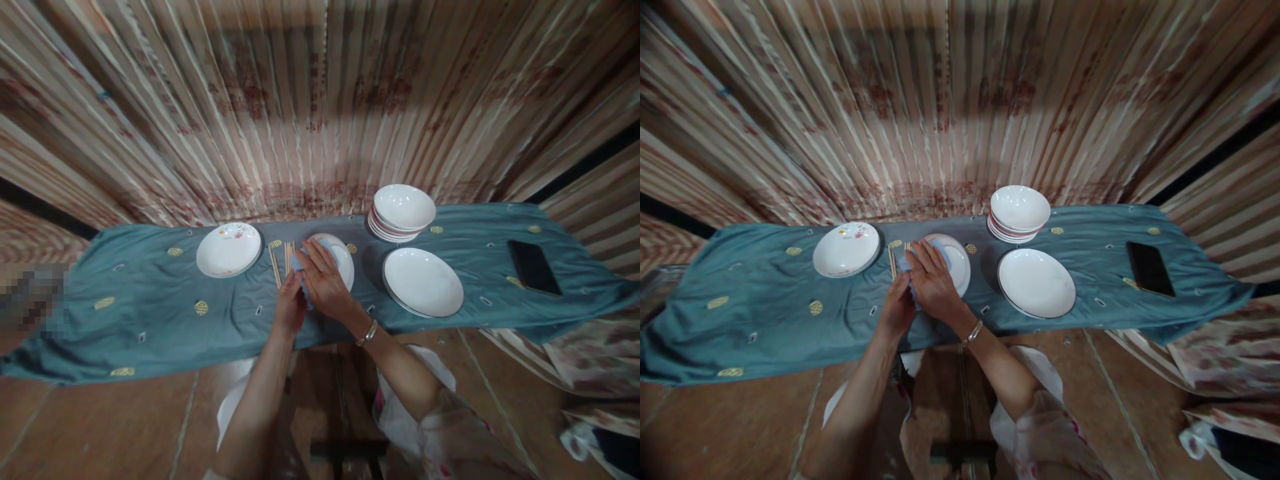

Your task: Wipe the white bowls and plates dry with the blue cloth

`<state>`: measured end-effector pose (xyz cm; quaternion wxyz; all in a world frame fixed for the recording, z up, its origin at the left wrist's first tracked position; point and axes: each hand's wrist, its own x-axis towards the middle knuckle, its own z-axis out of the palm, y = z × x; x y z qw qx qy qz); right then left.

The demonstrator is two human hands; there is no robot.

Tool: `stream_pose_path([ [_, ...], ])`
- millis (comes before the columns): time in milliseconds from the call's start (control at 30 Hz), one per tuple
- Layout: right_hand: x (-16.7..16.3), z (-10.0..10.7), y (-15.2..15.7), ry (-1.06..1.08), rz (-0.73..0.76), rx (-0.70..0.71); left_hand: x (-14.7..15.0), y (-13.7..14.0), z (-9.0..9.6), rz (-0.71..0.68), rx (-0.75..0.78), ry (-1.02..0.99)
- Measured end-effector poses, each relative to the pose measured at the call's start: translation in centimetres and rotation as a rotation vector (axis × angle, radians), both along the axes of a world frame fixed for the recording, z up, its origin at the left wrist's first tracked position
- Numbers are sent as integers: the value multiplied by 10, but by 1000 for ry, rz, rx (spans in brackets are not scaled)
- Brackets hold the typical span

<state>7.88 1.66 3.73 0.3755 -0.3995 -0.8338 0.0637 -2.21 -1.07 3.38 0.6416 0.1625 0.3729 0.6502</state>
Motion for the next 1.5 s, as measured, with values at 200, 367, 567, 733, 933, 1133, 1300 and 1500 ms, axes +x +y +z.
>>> stream_pose_path([
  [200,18,1,-14,69,37,47,-1,0,-1,-15,-23,32],
  [367,26,-6,-32,-119,47,8,2,1,-2,33,7,15],
  [567,23,-2,-22,-121,-11,20,4,-1,1,24,15,8],
  [733,23,3,-9,-12,-39,38,3,-4,4,-76,69,8],
  [933,25,5,3,75,-46,-32,4,-3,0,-100,61,3],
  [1133,25,10,0,104,36,-33,5,-6,1,-76,41,71],
  [1300,24,16,-4,26,95,7,4,-8,3,-148,94,167],
  [1500,33,20,11,45,13,-15,2,-4,-9,-94,28,128],
])
